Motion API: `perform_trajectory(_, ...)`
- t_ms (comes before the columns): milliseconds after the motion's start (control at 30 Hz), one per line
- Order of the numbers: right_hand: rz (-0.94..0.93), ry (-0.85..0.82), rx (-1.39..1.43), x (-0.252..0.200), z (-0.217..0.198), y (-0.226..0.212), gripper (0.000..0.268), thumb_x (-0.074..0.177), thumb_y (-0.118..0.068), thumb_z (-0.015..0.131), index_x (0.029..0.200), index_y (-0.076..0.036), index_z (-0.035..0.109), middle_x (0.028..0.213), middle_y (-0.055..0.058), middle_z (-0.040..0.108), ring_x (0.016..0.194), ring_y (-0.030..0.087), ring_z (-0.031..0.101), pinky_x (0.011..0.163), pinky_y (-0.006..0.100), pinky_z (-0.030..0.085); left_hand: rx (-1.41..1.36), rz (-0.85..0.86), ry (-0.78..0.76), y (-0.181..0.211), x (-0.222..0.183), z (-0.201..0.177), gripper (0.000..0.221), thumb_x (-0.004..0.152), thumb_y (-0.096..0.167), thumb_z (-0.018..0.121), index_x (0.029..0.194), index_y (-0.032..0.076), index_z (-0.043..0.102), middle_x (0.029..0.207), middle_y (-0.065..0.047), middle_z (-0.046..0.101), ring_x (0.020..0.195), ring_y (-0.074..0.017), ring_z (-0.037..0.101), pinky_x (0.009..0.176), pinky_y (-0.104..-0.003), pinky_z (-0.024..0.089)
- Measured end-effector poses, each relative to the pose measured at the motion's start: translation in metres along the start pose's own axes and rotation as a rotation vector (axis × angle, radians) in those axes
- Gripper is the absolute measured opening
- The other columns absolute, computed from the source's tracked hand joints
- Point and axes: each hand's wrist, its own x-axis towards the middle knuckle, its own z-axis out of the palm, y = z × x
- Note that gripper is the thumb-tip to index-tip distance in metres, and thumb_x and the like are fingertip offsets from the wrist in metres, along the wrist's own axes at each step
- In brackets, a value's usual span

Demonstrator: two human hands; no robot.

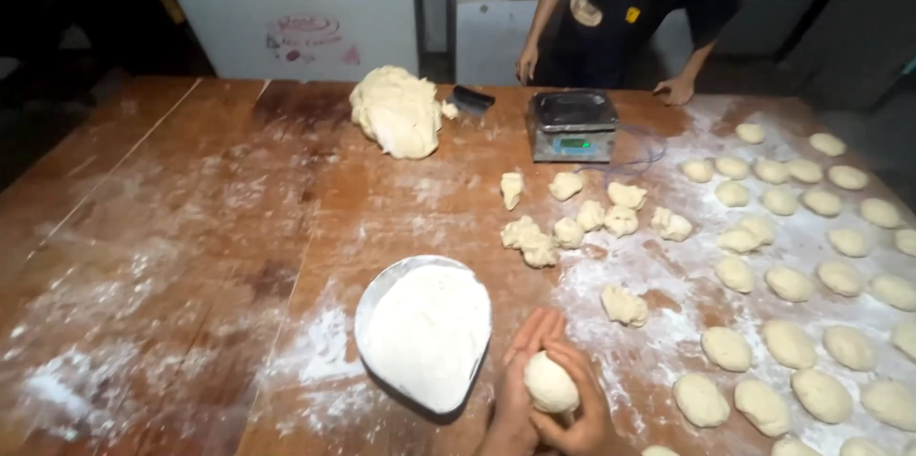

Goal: Portioning dough using a scale and shaping it into small balls on a floured table in a commercial bakery.

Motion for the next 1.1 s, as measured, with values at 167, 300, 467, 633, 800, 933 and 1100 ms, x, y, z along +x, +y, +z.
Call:
perform_trajectory(167, 0.172, -0.015, 0.011, -0.006, 0.001, 0.008, 0.071, 0.071, -0.014, 0.087, 0.135, -0.001, 0.059, 0.137, 0.018, 0.064, 0.130, 0.031, 0.062, 0.114, 0.043, 0.046, -0.167, -0.110, 0.221, 0.008, -0.012, 0.034, 0.058, 0.101, 0.019, 0.046, 0.153, -0.004, 0.039, 0.158, -0.025, 0.042, 0.147, -0.0345, 0.040, 0.118, -0.043, 0.033)
perform_trajectory(300, 0.093, 0.051, -0.034, 0.007, -0.003, -0.008, 0.076, 0.071, -0.017, 0.083, 0.137, 0.001, 0.052, 0.142, 0.021, 0.056, 0.135, 0.033, 0.054, 0.114, 0.044, 0.041, -0.105, -0.054, 0.115, 0.003, -0.006, -0.002, 0.056, 0.099, 0.013, 0.046, 0.152, -0.005, 0.038, 0.158, -0.025, 0.043, 0.148, -0.0344, 0.041, 0.119, -0.042, 0.037)
perform_trajectory(467, 0.270, -0.190, 0.225, 0.016, -0.012, -0.002, 0.079, 0.067, -0.017, 0.088, 0.135, 0.004, 0.054, 0.139, 0.023, 0.057, 0.133, 0.036, 0.054, 0.111, 0.046, 0.039, -0.068, -0.053, 0.130, -0.020, 0.004, -0.025, 0.054, 0.099, 0.013, 0.045, 0.151, -0.002, 0.039, 0.156, -0.025, 0.045, 0.145, -0.0350, 0.044, 0.119, -0.045, 0.039)
perform_trajectory(633, -0.232, -0.116, 0.010, 0.022, -0.005, -0.001, 0.053, 0.077, -0.023, 0.084, 0.122, -0.003, 0.063, 0.128, 0.018, 0.065, 0.125, 0.033, 0.064, 0.108, 0.043, 0.050, -0.199, -0.046, -0.007, -0.017, -0.005, -0.008, 0.061, 0.103, 0.033, 0.034, 0.153, -0.001, 0.040, 0.157, -0.021, 0.046, 0.144, -0.0306, 0.046, 0.120, -0.041, 0.037)
perform_trajectory(800, 0.064, 0.142, -0.088, 0.022, 0.001, -0.009, 0.055, 0.069, -0.014, 0.080, 0.121, -0.001, 0.064, 0.124, 0.019, 0.067, 0.116, 0.034, 0.066, 0.103, 0.042, 0.051, -0.093, -0.029, -0.013, -0.018, 0.002, -0.006, 0.059, 0.103, 0.030, 0.034, 0.154, 0.002, 0.039, 0.158, -0.018, 0.045, 0.145, -0.0291, 0.047, 0.122, -0.041, 0.036)
perform_trajectory(933, -0.004, -0.040, -0.053, 0.017, -0.011, 0.009, 0.063, 0.059, -0.012, 0.082, 0.120, -0.004, 0.066, 0.124, 0.019, 0.065, 0.119, 0.037, 0.065, 0.108, 0.045, 0.047, 0.051, 0.041, -0.058, -0.033, 0.015, -0.044, 0.058, 0.101, 0.022, 0.039, 0.154, -0.001, 0.038, 0.157, -0.026, 0.042, 0.144, -0.0375, 0.044, 0.121, -0.047, 0.037)
perform_trajectory(1100, 0.037, -0.043, -0.054, 0.021, -0.012, -0.022, 0.064, 0.068, -0.015, 0.080, 0.128, -0.001, 0.061, 0.134, 0.022, 0.061, 0.128, 0.038, 0.058, 0.112, 0.045, 0.041, -0.163, -0.045, 0.040, -0.035, -0.002, -0.020, 0.062, 0.103, 0.035, 0.040, 0.153, -0.002, 0.039, 0.159, -0.024, 0.042, 0.147, -0.0341, 0.042, 0.122, -0.043, 0.036)
